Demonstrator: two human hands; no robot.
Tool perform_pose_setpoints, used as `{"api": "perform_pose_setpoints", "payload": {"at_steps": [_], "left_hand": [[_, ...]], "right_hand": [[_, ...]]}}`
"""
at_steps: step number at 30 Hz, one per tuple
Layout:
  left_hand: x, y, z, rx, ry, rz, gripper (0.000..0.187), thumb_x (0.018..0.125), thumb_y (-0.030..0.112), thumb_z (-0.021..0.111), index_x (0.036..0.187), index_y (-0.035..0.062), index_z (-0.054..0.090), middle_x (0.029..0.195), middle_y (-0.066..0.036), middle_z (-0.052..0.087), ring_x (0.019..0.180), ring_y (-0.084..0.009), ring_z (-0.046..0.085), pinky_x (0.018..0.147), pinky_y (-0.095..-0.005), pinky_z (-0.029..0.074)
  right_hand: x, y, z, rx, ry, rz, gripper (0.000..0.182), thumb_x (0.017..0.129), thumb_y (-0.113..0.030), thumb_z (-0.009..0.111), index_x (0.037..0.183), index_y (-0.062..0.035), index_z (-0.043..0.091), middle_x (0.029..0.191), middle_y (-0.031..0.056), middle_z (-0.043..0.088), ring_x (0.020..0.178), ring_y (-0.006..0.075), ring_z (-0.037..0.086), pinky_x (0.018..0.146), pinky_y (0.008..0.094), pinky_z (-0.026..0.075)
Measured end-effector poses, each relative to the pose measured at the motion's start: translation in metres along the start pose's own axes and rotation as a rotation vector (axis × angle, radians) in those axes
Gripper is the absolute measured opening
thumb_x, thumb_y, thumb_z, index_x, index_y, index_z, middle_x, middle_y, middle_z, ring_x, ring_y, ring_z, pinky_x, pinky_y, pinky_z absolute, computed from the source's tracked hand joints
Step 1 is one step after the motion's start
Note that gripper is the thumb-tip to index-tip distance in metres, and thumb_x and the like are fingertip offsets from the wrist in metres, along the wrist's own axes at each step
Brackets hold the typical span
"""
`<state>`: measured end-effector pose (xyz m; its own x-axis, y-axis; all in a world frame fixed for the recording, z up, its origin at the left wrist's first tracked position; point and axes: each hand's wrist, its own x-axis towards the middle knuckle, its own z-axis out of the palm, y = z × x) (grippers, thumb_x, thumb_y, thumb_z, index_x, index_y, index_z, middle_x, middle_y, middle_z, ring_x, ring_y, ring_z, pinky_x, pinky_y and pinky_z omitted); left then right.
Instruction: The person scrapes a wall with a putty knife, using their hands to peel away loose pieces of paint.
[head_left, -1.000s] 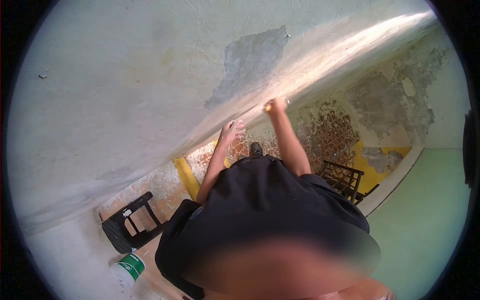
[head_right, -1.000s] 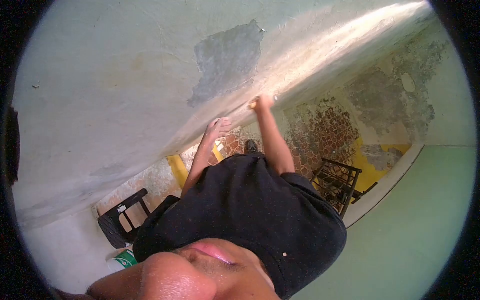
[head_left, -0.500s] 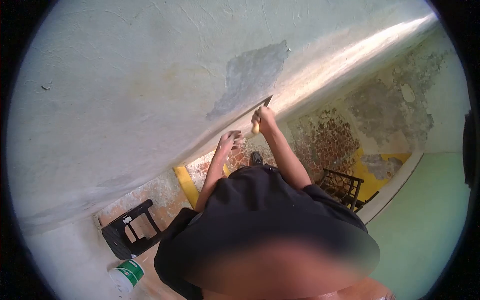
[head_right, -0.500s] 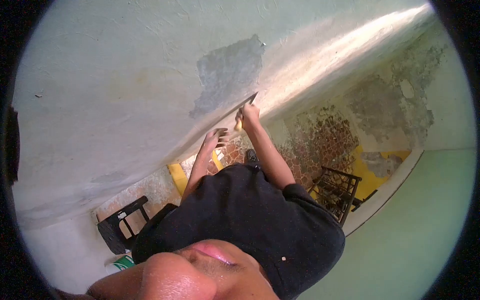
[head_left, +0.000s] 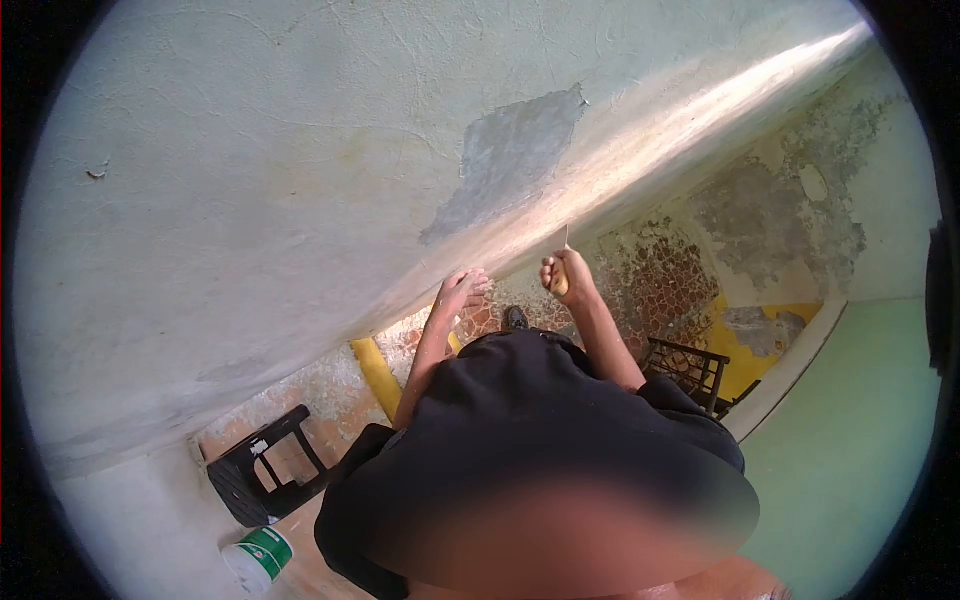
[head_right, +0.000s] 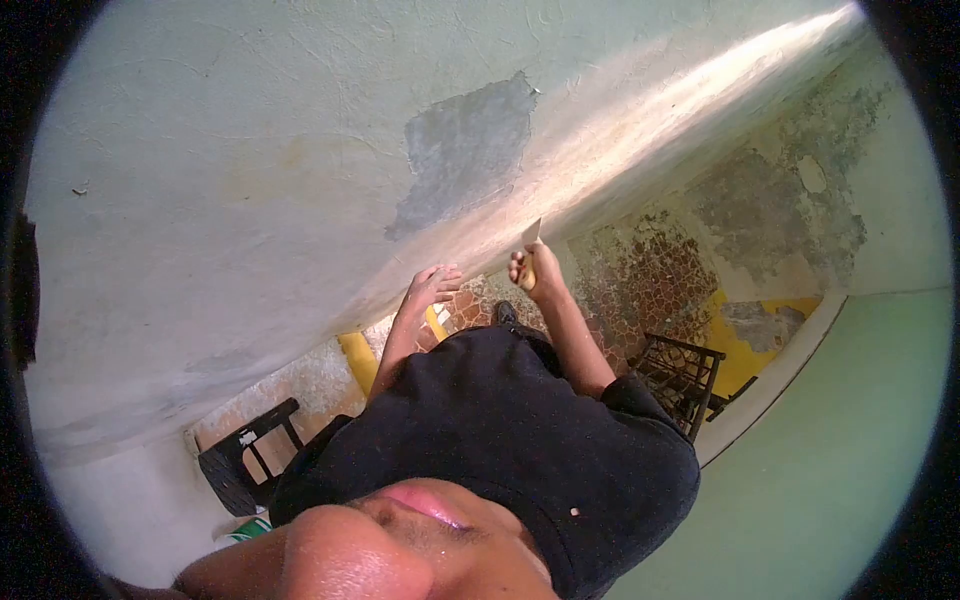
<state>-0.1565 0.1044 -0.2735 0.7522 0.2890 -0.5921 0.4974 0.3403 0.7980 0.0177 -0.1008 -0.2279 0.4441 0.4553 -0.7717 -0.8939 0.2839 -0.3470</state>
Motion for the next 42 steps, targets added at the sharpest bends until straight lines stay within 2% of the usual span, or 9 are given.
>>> {"api": "perform_pose_setpoints", "payload": {"at_steps": [3, 11, 15, 19, 23, 29, 33, 37, 42], "left_hand": [[-0.002, 0.010, 0.008, 0.051, 0.022, -0.009, 0.039, 0.106, 0.036, 0.053, 0.133, 0.0093, 0.062, 0.126, -0.010, 0.070, 0.096, -0.0185, 0.071, 0.079, -0.0326, 0.058], [0.000, 0.017, 0.018, 0.071, 0.009, -0.107, 0.042, 0.104, 0.036, 0.055, 0.133, 0.0048, 0.062, 0.119, -0.008, 0.072, 0.090, -0.0158, 0.070, 0.075, -0.0300, 0.057], [-0.001, -0.012, 0.006, -0.069, -0.020, 0.026, 0.043, 0.105, 0.035, 0.055, 0.133, 0.0045, 0.061, 0.120, -0.010, 0.071, 0.093, -0.0172, 0.070, 0.077, -0.0308, 0.057], [-0.013, -0.014, 0.001, -0.049, 0.006, -0.030, 0.041, 0.105, 0.034, 0.055, 0.132, 0.0034, 0.061, 0.123, -0.011, 0.071, 0.097, -0.0195, 0.071, 0.079, -0.0330, 0.059], [-0.002, -0.021, -0.010, -0.019, 0.079, -0.093, 0.038, 0.103, 0.031, 0.059, 0.128, 0.0028, 0.063, 0.115, -0.011, 0.073, 0.086, -0.0183, 0.072, 0.072, -0.0295, 0.060], [-0.014, 0.003, 0.007, -0.044, 0.018, 0.043, 0.041, 0.105, 0.034, 0.055, 0.131, 0.0027, 0.062, 0.118, -0.010, 0.071, 0.092, -0.0174, 0.070, 0.076, -0.0314, 0.058], [-0.015, -0.007, 0.010, -0.053, -0.036, 0.004, 0.042, 0.105, 0.034, 0.055, 0.131, 0.0018, 0.062, 0.119, -0.010, 0.071, 0.093, -0.0171, 0.070, 0.077, -0.0317, 0.058], [-0.005, -0.027, -0.001, 0.013, 0.003, -0.139, 0.039, 0.105, 0.032, 0.054, 0.131, 0.0037, 0.063, 0.118, -0.008, 0.072, 0.090, -0.0187, 0.071, 0.077, -0.0334, 0.058], [-0.003, -0.036, -0.009, -0.045, -0.035, -0.031, 0.043, 0.106, 0.036, 0.053, 0.135, 0.0055, 0.060, 0.125, -0.011, 0.070, 0.098, -0.0205, 0.070, 0.082, -0.0350, 0.057]], "right_hand": [[-0.041, 0.004, 0.033, -0.064, -0.204, -0.070, 0.010, 0.101, -0.014, 0.039, 0.110, -0.0134, 0.039, 0.072, 0.0010, 0.043, 0.047, 0.0111, 0.040, 0.038, 0.0282, 0.033], [-0.034, 0.013, 0.106, -0.265, 0.029, -0.340, 0.050, 0.096, -0.003, 0.041, 0.144, -0.0162, 0.041, 0.062, 0.0004, 0.044, 0.041, 0.0126, 0.040, 0.032, 0.0309, 0.033], [0.035, -0.019, 0.028, -0.039, 0.230, -0.510, 0.047, 0.093, 0.000, 0.042, 0.136, -0.0147, 0.051, 0.060, 0.0002, 0.044, 0.042, 0.0129, 0.044, 0.036, 0.0321, 0.037], [-0.031, -0.049, 0.043, -0.341, 0.155, -0.495, 0.043, 0.094, 0.000, 0.040, 0.135, -0.0118, 0.051, 0.065, 0.0003, 0.045, 0.042, 0.0115, 0.041, 0.037, 0.0317, 0.037], [-0.065, -0.034, 0.082, -0.303, -0.191, -0.224, 0.010, 0.096, -0.002, 0.044, 0.099, -0.0115, 0.046, 0.066, 0.0013, 0.045, 0.041, 0.0115, 0.037, 0.034, 0.0305, 0.030], [0.002, -0.039, 0.055, -0.196, 0.128, -0.404, 0.011, 0.091, 0.003, 0.043, 0.086, -0.0061, 0.042, 0.065, 0.0018, 0.045, 0.047, 0.0124, 0.041, 0.039, 0.0320, 0.033], [0.003, -0.083, 0.007, -0.056, -0.061, -0.347, 0.015, 0.093, 0.002, 0.041, 0.082, -0.0085, 0.040, 0.065, -0.0008, 0.041, 0.044, 0.0103, 0.037, 0.037, 0.0314, 0.031], [-0.085, -0.049, 0.067, -0.240, -0.189, -0.197, 0.013, 0.093, 0.001, 0.040, 0.085, -0.0093, 0.039, 0.066, -0.0006, 0.041, 0.042, 0.0085, 0.034, 0.035, 0.0266, 0.029], [0.100, -0.083, 0.008, 0.266, -0.152, -0.147, 0.022, 0.092, 0.003, 0.046, 0.077, -0.0097, 0.037, 0.063, -0.0025, 0.039, 0.044, 0.0091, 0.034, 0.038, 0.0265, 0.028]]}}
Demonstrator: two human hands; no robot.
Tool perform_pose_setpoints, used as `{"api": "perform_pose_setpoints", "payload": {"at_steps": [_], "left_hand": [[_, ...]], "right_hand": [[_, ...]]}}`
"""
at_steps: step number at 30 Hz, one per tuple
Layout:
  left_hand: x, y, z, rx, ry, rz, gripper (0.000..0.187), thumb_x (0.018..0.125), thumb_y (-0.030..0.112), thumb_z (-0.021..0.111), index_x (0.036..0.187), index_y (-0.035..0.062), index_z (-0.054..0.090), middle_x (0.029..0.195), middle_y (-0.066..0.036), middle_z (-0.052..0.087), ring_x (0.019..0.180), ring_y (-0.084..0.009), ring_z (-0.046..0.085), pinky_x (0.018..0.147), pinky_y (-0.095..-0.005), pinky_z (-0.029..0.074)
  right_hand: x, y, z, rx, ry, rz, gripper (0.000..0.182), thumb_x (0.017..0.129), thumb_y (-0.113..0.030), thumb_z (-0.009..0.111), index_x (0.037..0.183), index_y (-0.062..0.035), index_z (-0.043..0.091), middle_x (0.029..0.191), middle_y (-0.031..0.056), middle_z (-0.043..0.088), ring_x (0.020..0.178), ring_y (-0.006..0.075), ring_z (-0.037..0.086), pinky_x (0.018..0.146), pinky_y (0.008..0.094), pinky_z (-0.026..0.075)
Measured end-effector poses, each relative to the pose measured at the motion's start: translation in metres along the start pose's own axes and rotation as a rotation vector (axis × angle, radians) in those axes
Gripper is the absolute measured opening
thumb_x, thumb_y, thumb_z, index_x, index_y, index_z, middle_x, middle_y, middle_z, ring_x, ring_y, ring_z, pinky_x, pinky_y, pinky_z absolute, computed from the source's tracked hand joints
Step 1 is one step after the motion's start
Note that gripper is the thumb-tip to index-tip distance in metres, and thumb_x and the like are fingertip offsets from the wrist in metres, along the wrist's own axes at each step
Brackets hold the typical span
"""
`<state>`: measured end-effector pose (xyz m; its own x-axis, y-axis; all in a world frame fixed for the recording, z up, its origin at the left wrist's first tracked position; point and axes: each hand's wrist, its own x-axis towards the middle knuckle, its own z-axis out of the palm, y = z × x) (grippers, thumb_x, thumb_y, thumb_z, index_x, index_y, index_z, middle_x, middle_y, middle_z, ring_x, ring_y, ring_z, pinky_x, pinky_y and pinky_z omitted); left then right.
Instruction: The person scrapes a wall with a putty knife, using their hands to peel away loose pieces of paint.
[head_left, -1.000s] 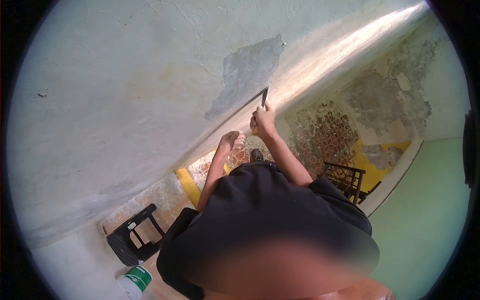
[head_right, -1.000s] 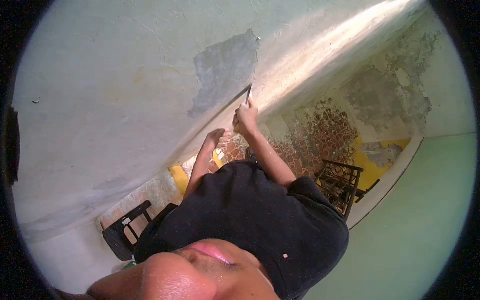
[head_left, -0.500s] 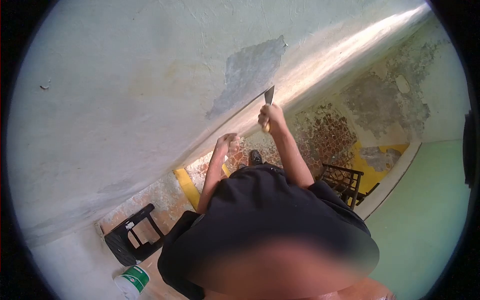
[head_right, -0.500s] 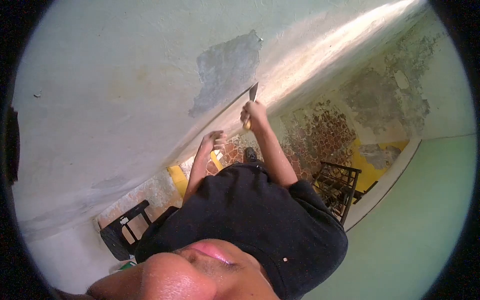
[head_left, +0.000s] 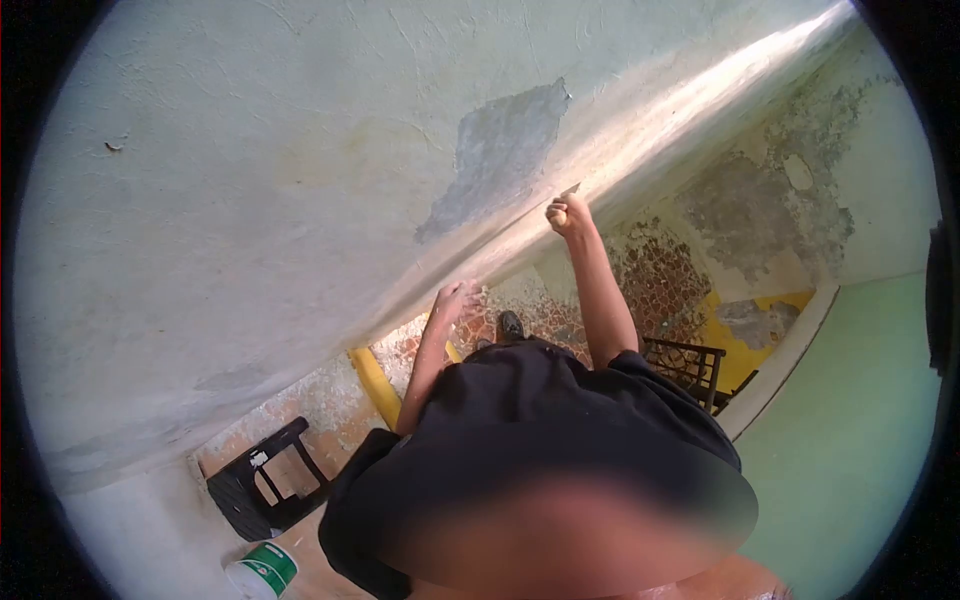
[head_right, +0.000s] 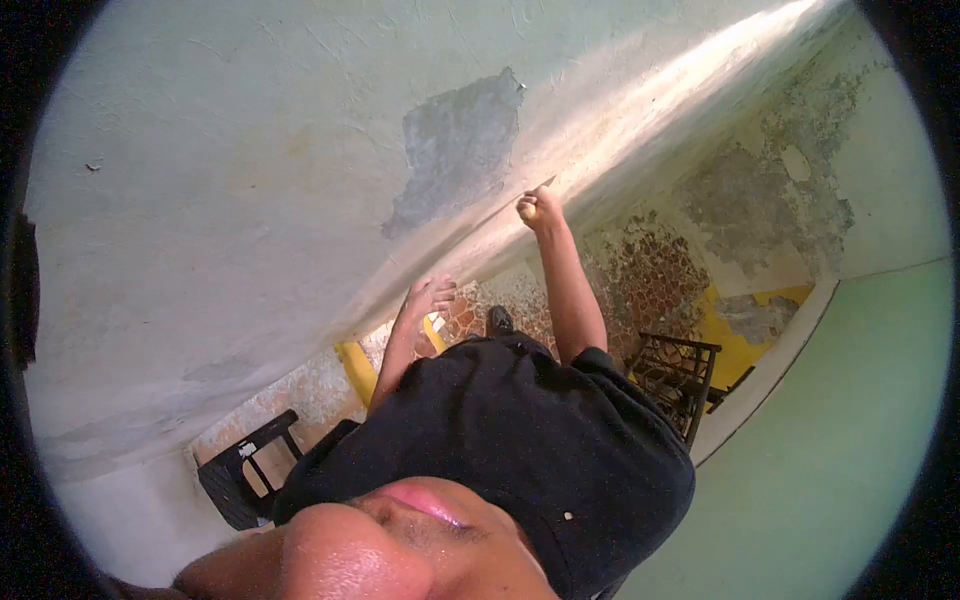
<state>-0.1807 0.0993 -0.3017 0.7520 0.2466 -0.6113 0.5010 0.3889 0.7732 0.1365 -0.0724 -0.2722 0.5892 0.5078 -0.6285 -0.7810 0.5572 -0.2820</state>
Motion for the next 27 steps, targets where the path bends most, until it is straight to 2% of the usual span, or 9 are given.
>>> {"api": "perform_pose_setpoints", "payload": {"at_steps": [2, 3, 5, 8, 15, 20, 22, 23, 27], "left_hand": [[-0.012, 0.015, 0.004, 0.021, 0.020, 0.046, 0.042, 0.106, 0.035, 0.052, 0.135, 0.0058, 0.061, 0.125, -0.011, 0.070, 0.097, -0.0202, 0.069, 0.082, -0.0348, 0.056], [-0.019, 0.020, 0.006, 0.033, 0.036, 0.060, 0.041, 0.106, 0.035, 0.052, 0.135, 0.0061, 0.061, 0.125, -0.010, 0.070, 0.097, -0.0200, 0.069, 0.082, -0.0345, 0.056], [-0.023, 0.020, 0.005, 0.003, 0.055, 0.054, 0.040, 0.106, 0.034, 0.051, 0.134, 0.0068, 0.061, 0.124, -0.010, 0.071, 0.098, -0.0202, 0.069, 0.081, -0.0339, 0.056], [-0.002, -0.003, -0.014, 0.054, 0.135, -0.077, 0.043, 0.101, 0.039, 0.060, 0.129, 0.0067, 0.064, 0.116, -0.011, 0.073, 0.083, -0.0192, 0.071, 0.068, -0.0320, 0.058], [0.024, -0.017, -0.026, -0.057, 0.124, -0.026, 0.046, 0.101, 0.042, 0.059, 0.130, 0.0053, 0.064, 0.116, -0.013, 0.073, 0.087, -0.0192, 0.071, 0.071, -0.0334, 0.058], [-0.020, 0.022, 0.004, 0.002, 0.054, 0.092, 0.046, 0.105, 0.036, 0.053, 0.134, 0.0015, 0.059, 0.124, -0.013, 0.070, 0.099, -0.0228, 0.071, 0.084, -0.0345, 0.058], [-0.021, 0.017, 0.006, -0.019, 0.022, 0.072, 0.046, 0.105, 0.037, 0.053, 0.135, 0.0015, 0.059, 0.124, -0.013, 0.071, 0.098, -0.0220, 0.071, 0.084, -0.0339, 0.058], [-0.022, 0.014, 0.006, -0.037, -0.004, 0.044, 0.047, 0.106, 0.038, 0.053, 0.135, 0.0015, 0.059, 0.124, -0.013, 0.071, 0.097, -0.0211, 0.071, 0.084, -0.0334, 0.057], [-0.030, -0.001, 0.001, 0.023, 0.009, 0.038, 0.045, 0.106, 0.037, 0.053, 0.136, 0.0041, 0.059, 0.127, -0.011, 0.069, 0.094, -0.0206, 0.071, 0.078, -0.0329, 0.059]], "right_hand": [[-0.004, -0.007, -0.003, -0.197, -0.130, -0.135, 0.022, 0.094, 0.000, 0.043, 0.077, -0.0106, 0.037, 0.063, -0.0020, 0.039, 0.044, 0.0087, 0.032, 0.039, 0.0258, 0.029], [-0.063, -0.001, 0.045, -0.402, 0.058, -0.090, 0.021, 0.096, -0.004, 0.044, 0.077, -0.0115, 0.039, 0.065, -0.0017, 0.041, 0.044, 0.0081, 0.032, 0.038, 0.0267, 0.028], [-0.124, 0.024, 0.078, -0.549, 0.087, -0.129, 0.022, 0.098, -0.005, 0.043, 0.078, -0.0127, 0.039, 0.066, -0.0014, 0.042, 0.043, 0.0077, 0.033, 0.036, 0.0277, 0.027], [-0.182, 0.049, 0.102, -0.500, -0.082, 0.002, 0.009, 0.099, -0.004, 0.040, 0.092, -0.0096, 0.042, 0.069, 0.0013, 0.042, 0.042, 0.0099, 0.034, 0.036, 0.0298, 0.028], [-0.110, 0.033, 0.113, -0.274, -0.153, 0.195, 0.031, 0.104, -0.014, 0.036, 0.074, -0.0117, 0.040, 0.052, -0.0030, 0.033, 0.035, 0.0095, 0.029, 0.034, 0.0254, 0.028], [-0.115, 0.045, 0.075, -0.274, -0.116, 0.135, 0.030, 0.104, -0.013, 0.037, 0.074, -0.0127, 0.039, 0.055, -0.0032, 0.034, 0.036, 0.0092, 0.031, 0.035, 0.0258, 0.031], [-0.105, 0.043, 0.041, -0.263, -0.033, 0.095, 0.027, 0.101, -0.009, 0.036, 0.075, -0.0127, 0.038, 0.057, -0.0036, 0.034, 0.040, 0.0083, 0.032, 0.038, 0.0253, 0.032], [-0.095, 0.043, 0.022, -0.361, 0.167, 0.007, 0.021, 0.099, -0.006, 0.038, 0.079, -0.0116, 0.038, 0.058, -0.0033, 0.034, 0.042, 0.0080, 0.033, 0.039, 0.0247, 0.033], [-0.097, 0.044, -0.041, -0.398, 0.268, -0.105, 0.012, 0.097, -0.004, 0.039, 0.086, -0.0091, 0.038, 0.065, 0.0009, 0.042, 0.046, 0.0093, 0.039, 0.042, 0.0250, 0.037]]}}
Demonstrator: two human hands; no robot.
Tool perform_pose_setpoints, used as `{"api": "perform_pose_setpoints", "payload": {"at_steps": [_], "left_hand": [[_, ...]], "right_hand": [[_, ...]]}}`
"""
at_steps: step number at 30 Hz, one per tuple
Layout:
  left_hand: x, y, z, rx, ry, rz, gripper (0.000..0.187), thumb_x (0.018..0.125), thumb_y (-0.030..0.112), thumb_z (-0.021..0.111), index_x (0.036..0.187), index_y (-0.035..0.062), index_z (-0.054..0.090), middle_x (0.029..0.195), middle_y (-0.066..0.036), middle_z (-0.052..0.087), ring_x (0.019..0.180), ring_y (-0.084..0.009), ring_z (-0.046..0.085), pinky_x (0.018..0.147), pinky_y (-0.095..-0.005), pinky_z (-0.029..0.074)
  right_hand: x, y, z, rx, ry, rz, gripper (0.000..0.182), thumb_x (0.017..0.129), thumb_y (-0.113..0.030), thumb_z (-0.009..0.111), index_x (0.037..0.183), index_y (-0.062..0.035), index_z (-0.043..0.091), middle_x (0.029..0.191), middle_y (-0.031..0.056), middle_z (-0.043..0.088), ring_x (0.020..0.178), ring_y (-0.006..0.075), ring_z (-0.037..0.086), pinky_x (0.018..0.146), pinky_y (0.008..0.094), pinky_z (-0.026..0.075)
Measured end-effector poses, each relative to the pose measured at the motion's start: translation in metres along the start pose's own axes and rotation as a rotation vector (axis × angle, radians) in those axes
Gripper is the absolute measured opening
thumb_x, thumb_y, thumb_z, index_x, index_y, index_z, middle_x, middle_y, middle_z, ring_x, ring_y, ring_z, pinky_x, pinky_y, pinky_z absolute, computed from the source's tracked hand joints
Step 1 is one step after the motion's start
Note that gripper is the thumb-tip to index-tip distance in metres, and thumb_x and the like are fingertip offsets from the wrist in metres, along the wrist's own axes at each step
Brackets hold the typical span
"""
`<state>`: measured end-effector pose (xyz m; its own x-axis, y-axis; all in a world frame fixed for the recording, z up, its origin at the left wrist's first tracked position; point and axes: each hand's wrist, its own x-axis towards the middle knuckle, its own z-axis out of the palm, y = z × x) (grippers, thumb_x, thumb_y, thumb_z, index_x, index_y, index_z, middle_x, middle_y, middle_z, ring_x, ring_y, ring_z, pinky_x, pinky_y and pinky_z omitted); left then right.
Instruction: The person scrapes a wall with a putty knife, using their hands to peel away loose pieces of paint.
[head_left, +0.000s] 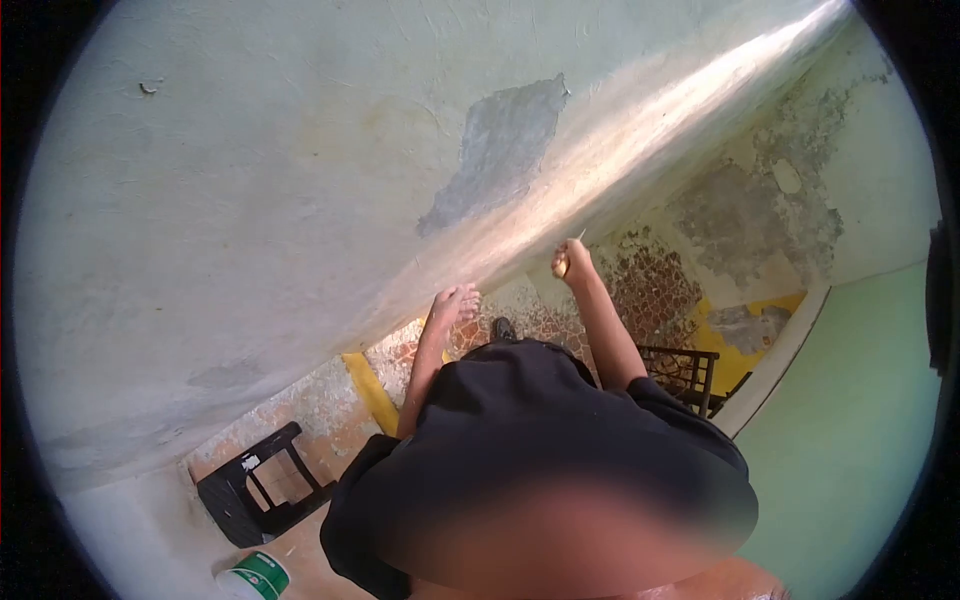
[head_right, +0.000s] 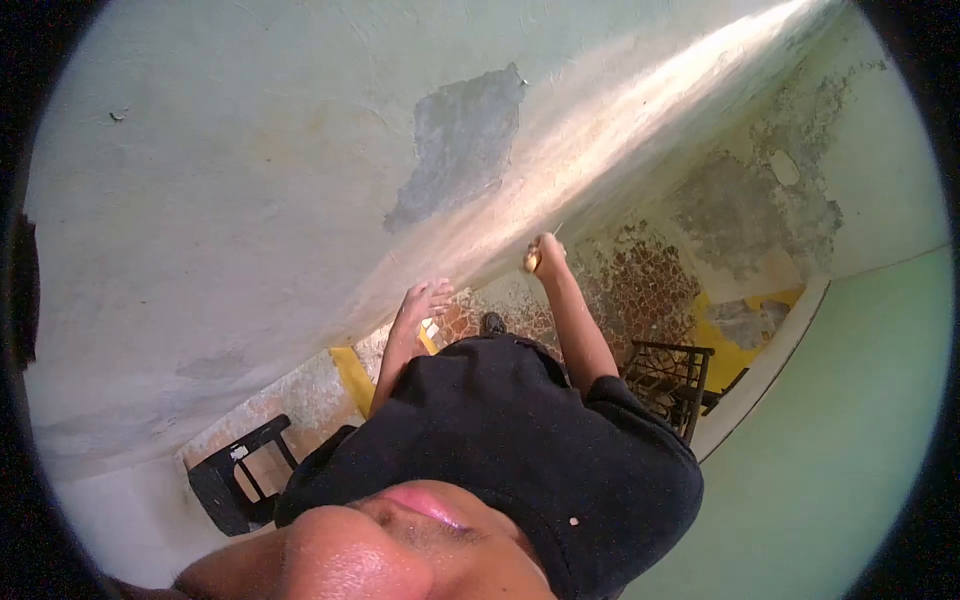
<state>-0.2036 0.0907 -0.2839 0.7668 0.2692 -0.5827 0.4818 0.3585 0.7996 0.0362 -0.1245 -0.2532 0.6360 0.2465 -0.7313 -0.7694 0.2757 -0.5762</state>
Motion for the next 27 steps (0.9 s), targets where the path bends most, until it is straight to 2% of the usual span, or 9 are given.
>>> {"api": "perform_pose_setpoints", "payload": {"at_steps": [6, 12, 14, 17, 18, 21, 22, 24, 27], "left_hand": [[-0.004, 0.001, 0.008, -0.013, -0.059, 0.016, 0.043, 0.106, 0.038, 0.053, 0.134, 0.0066, 0.061, 0.123, -0.009, 0.070, 0.094, -0.0163, 0.070, 0.078, -0.0317, 0.058], [-0.017, 0.041, 0.049, -0.080, -0.185, 0.063, 0.046, 0.104, 0.041, 0.057, 0.130, 0.0032, 0.061, 0.116, -0.007, 0.072, 0.088, -0.0149, 0.068, 0.076, -0.0309, 0.057], [-0.016, 0.045, 0.058, -0.171, -0.258, 0.044, 0.047, 0.103, 0.042, 0.059, 0.129, 0.0023, 0.061, 0.113, -0.006, 0.072, 0.087, -0.0147, 0.068, 0.075, -0.0312, 0.057], [-0.014, 0.043, 0.072, -0.433, -0.346, 0.033, 0.045, 0.100, 0.045, 0.064, 0.122, 0.0056, 0.065, 0.103, -0.006, 0.072, 0.088, -0.0192, 0.069, 0.076, -0.0360, 0.057], [-0.014, 0.039, 0.073, -0.435, -0.352, 0.029, 0.045, 0.100, 0.045, 0.064, 0.122, 0.0056, 0.065, 0.103, -0.006, 0.072, 0.088, -0.0192, 0.069, 0.076, -0.0360, 0.057], [-0.007, 0.030, 0.076, -0.624, -0.243, -0.098, 0.044, 0.100, 0.044, 0.065, 0.128, 0.0100, 0.062, 0.113, -0.009, 0.069, 0.097, -0.0203, 0.067, 0.075, -0.0375, 0.057], [-0.004, 0.026, 0.072, -0.625, -0.248, -0.102, 0.044, 0.100, 0.044, 0.065, 0.128, 0.0100, 0.062, 0.113, -0.009, 0.069, 0.097, -0.0203, 0.067, 0.075, -0.0375, 0.057], [0.002, 0.019, 0.065, -0.659, -0.210, -0.255, 0.047, 0.097, 0.047, 0.067, 0.127, 0.0108, 0.060, 0.111, -0.011, 0.069, 0.100, -0.0241, 0.065, 0.084, -0.0427, 0.055], [0.019, 0.009, 0.075, -0.719, -0.183, -0.230, 0.047, 0.093, 0.046, 0.074, 0.123, 0.0132, 0.060, 0.106, -0.009, 0.068, 0.092, -0.0261, 0.063, 0.082, -0.0439, 0.054]], "right_hand": [[-0.045, 0.031, -0.018, 0.646, -0.522, 0.625, 0.018, 0.099, -0.015, 0.042, 0.085, -0.0039, 0.045, 0.066, 0.0016, 0.046, 0.046, 0.0102, 0.044, 0.041, 0.0237, 0.040], [-0.128, 0.039, 0.016, 0.372, -0.588, 0.550, 0.025, 0.101, -0.021, 0.047, 0.083, -0.0033, 0.046, 0.067, 0.0026, 0.047, 0.047, 0.0090, 0.045, 0.035, 0.0207, 0.038], [-0.144, 0.047, 0.020, 0.297, -0.586, 0.510, 0.020, 0.102, -0.022, 0.047, 0.097, -0.0028, 0.050, 0.071, 0.0040, 0.051, 0.047, 0.0086, 0.045, 0.034, 0.0193, 0.036], [-0.162, 0.055, 0.018, 0.010, -0.623, 0.324, 0.028, 0.104, -0.023, 0.048, 0.130, -0.0134, 0.046, 0.081, 0.0079, 0.059, 0.049, 0.0106, 0.050, 0.038, 0.0219, 0.041], [-0.168, 0.055, 0.017, 0.011, -0.617, 0.321, 0.028, 0.104, -0.023, 0.048, 0.130, -0.0134, 0.046, 0.081, 0.0079, 0.059, 0.049, 0.0106, 0.050, 0.038, 0.0219, 0.041], [-0.183, 0.061, 0.013, -0.284, -0.510, 0.104, 0.055, 0.104, -0.021, 0.051, 0.155, -0.0136, 0.031, 0.094, 0.0119, 0.065, 0.060, 0.0206, 0.063, 0.052, 0.0328, 0.055], [-0.186, 0.066, 0.010, -0.284, -0.504, 0.103, 0.055, 0.104, -0.021, 0.051, 0.155, -0.0136, 0.031, 0.094, 0.0119, 0.065, 0.060, 0.0206, 0.063, 0.052, 0.0328, 0.055], [-0.194, 0.075, 0.006, -0.552, -0.386, -0.350, 0.063, 0.103, -0.019, 0.057, 0.157, -0.0111, 0.028, 0.100, 0.0129, 0.068, 0.067, 0.0215, 0.068, 0.054, 0.0331, 0.057], [-0.211, 0.070, 0.007, -0.577, -0.345, -0.596, 0.044, 0.101, -0.017, 0.064, 0.142, -0.0078, 0.051, 0.105, 0.0112, 0.069, 0.071, 0.0179, 0.068, 0.060, 0.0283, 0.056]]}}
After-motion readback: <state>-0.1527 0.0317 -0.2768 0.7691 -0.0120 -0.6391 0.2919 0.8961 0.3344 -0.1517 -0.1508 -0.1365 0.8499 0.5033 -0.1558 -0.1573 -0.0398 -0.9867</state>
